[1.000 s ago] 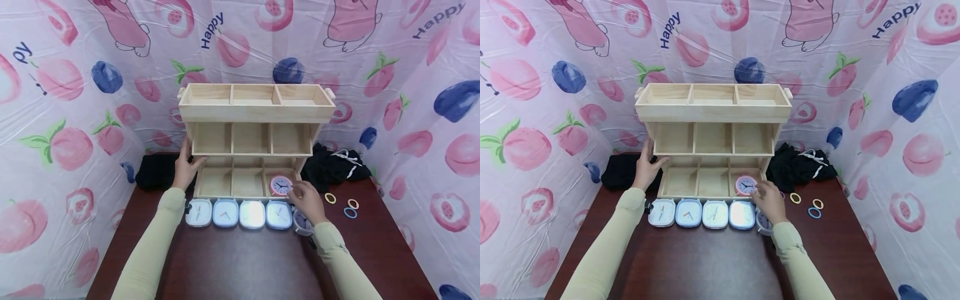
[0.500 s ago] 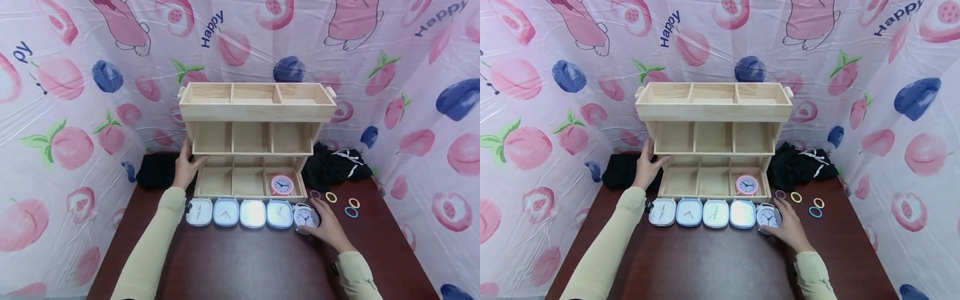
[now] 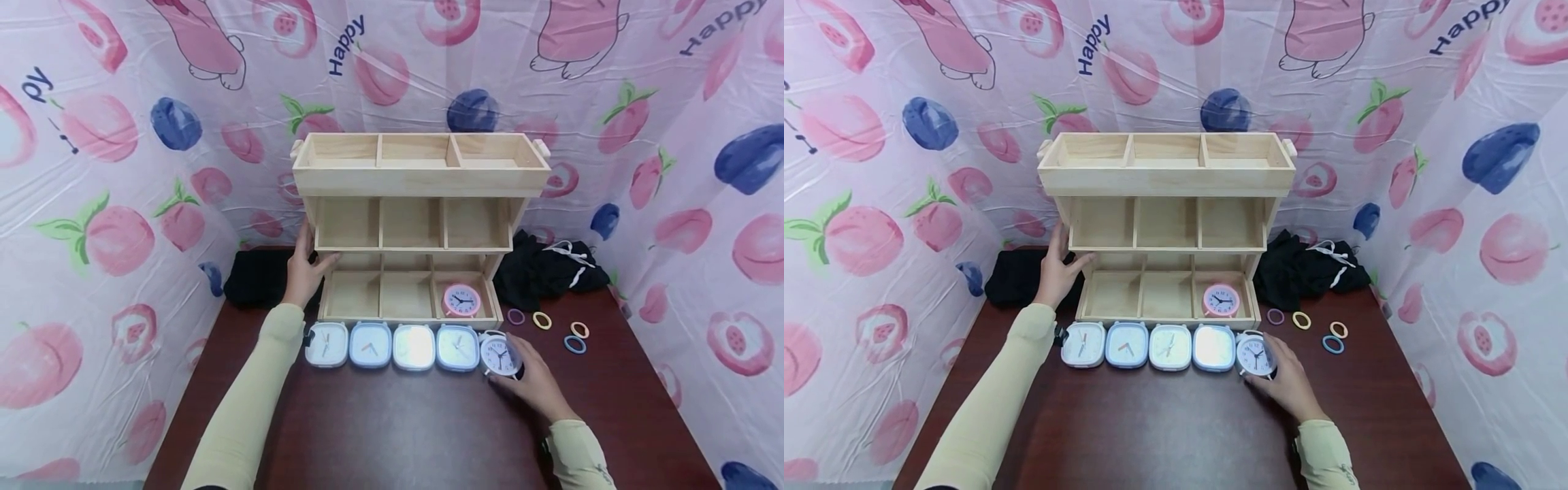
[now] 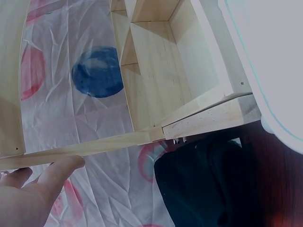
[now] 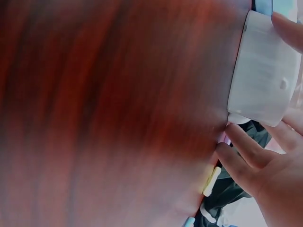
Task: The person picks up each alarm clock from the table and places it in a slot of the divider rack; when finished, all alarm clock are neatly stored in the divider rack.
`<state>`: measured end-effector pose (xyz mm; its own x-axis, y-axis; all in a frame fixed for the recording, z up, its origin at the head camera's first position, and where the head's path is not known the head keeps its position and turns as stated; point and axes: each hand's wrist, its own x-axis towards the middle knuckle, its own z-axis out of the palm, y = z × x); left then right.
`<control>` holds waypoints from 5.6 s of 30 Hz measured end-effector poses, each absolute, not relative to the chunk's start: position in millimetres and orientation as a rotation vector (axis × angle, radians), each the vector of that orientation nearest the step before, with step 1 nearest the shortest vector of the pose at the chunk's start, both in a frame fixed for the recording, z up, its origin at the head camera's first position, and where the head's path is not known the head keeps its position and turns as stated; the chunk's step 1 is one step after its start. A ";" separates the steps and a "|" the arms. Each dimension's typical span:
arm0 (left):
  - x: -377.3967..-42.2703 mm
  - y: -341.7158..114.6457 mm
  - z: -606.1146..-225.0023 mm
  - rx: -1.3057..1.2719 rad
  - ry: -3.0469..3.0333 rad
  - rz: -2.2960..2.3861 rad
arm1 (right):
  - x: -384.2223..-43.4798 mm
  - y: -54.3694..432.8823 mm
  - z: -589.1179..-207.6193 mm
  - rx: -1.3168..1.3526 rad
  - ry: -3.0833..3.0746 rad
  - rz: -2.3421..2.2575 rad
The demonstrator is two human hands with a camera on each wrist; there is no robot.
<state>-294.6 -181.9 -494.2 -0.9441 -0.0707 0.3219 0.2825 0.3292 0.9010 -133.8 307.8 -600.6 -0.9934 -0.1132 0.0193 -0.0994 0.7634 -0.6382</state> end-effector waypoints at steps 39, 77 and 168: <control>-293.1 -181.6 -493.0 -0.173 -2.295 -1.661 | -113.4 307.4 -577.8 0.151 3.193 -1.128; -296.6 -182.7 -497.5 -0.200 -2.282 -1.643 | -222.2 165.5 -520.0 -0.232 3.106 -1.361; -294.4 -182.2 -497.9 -0.176 -2.298 -1.622 | -153.5 230.0 -582.4 -0.289 3.037 -0.961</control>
<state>-294.4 -182.2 -497.9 -0.9405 -0.0834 0.3293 0.2823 0.3471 0.8943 -153.5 230.0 -582.4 -0.9821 -0.1544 0.1078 -0.1883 0.8032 -0.5651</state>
